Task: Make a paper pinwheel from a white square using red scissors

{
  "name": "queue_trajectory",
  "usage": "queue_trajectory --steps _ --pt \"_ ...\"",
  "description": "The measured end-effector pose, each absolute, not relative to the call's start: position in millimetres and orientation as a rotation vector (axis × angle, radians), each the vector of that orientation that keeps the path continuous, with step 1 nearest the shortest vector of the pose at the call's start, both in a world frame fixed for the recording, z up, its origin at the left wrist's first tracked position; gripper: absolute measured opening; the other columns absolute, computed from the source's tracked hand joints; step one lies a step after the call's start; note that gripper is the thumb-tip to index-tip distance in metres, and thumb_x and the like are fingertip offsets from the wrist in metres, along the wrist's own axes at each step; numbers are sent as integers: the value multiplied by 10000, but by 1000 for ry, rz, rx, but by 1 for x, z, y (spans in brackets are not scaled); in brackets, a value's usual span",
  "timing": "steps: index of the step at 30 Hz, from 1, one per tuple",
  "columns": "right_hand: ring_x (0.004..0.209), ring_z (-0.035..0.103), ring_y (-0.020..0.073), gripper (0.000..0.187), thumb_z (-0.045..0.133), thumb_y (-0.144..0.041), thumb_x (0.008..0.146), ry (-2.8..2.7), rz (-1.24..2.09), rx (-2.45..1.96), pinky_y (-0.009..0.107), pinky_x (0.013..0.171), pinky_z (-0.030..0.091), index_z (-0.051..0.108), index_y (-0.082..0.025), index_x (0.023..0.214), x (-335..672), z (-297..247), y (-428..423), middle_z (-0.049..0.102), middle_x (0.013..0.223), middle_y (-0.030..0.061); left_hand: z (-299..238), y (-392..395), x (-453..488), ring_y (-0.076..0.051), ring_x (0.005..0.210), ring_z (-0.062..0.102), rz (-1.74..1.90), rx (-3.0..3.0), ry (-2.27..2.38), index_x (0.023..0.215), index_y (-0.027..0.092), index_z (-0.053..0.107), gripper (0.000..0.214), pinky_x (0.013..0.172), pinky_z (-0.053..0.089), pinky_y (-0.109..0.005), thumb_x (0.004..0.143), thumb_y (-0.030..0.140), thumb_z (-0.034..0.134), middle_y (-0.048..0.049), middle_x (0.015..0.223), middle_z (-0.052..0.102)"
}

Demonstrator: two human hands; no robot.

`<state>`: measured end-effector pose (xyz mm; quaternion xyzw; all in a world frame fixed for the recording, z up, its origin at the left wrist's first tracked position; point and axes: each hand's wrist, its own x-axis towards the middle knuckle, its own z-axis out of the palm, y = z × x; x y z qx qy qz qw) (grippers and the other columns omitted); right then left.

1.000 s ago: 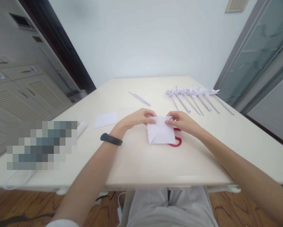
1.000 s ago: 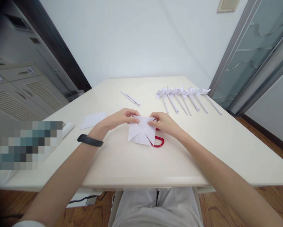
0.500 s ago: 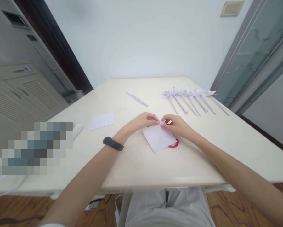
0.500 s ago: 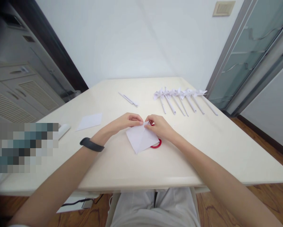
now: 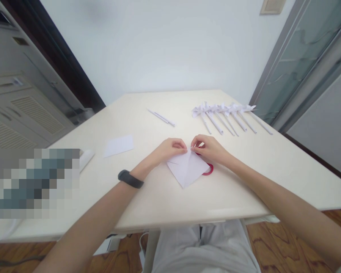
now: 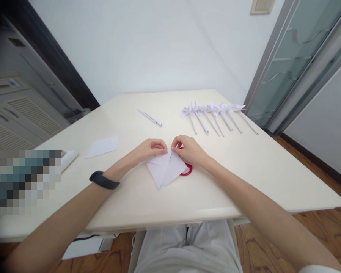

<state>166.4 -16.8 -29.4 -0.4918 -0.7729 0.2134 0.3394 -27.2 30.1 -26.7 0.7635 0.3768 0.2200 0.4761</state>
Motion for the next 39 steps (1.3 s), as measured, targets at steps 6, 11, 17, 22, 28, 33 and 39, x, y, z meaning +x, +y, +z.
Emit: queue_trajectory --steps 6,11,17,22,28,33,39 --pt "768 564 135 68 534 -195 776 -2028 553 -1245 254 661 431 601 -185 774 163 -29 -19 613 825 15 -23 22 -28 -147 690 601 554 1861 914 792 170 630 171 615 426 -246 706 318 631 -14 726 649" --pt "787 563 142 77 517 -189 784 -2010 562 -1232 261 676 451 593 -187 778 162 -27 -22 613 851 27 -24 19 -24 -153 675 611 534 1828 904 783 164 625 162 600 435 -250 711 310 622 -21 728 661" --pt "786 566 144 75 510 -172 782 -2020 562 -1209 267 681 460 584 -186 793 159 -25 -22 617 853 29 -29 20 -25 -153 670 607 531 1797 891 794 162 622 184 607 434 -253 731 334 606 -26 744 670" --pt "777 571 135 77 506 -152 779 -2002 562 -1169 259 678 464 575 -186 787 159 -24 -22 615 840 24 -25 15 -23 -124 611 558 573 1801 915 764 156 633 176 558 386 -226 734 324 591 -5 688 634" --pt "771 571 133 91 501 -126 771 -1995 540 -1147 253 668 460 569 -187 766 158 -22 -24 610 818 19 -17 11 -23 -155 673 589 559 1821 956 801 138 659 225 620 428 -258 746 328 553 -38 752 656" --pt "751 563 131 87 500 -132 778 -2016 495 -1134 253 655 452 567 -187 767 159 -22 -25 607 809 19 -16 11 -23 -143 655 565 578 1836 965 793 136 662 226 619 425 -254 746 328 553 -26 713 627" --pt "750 555 134 79 493 -156 793 -2021 474 -1127 253 650 447 564 -185 775 160 -22 -25 606 807 20 -18 11 -23 -136 666 532 595 1836 947 791 137 654 225 626 412 -250 761 333 548 -25 723 607"
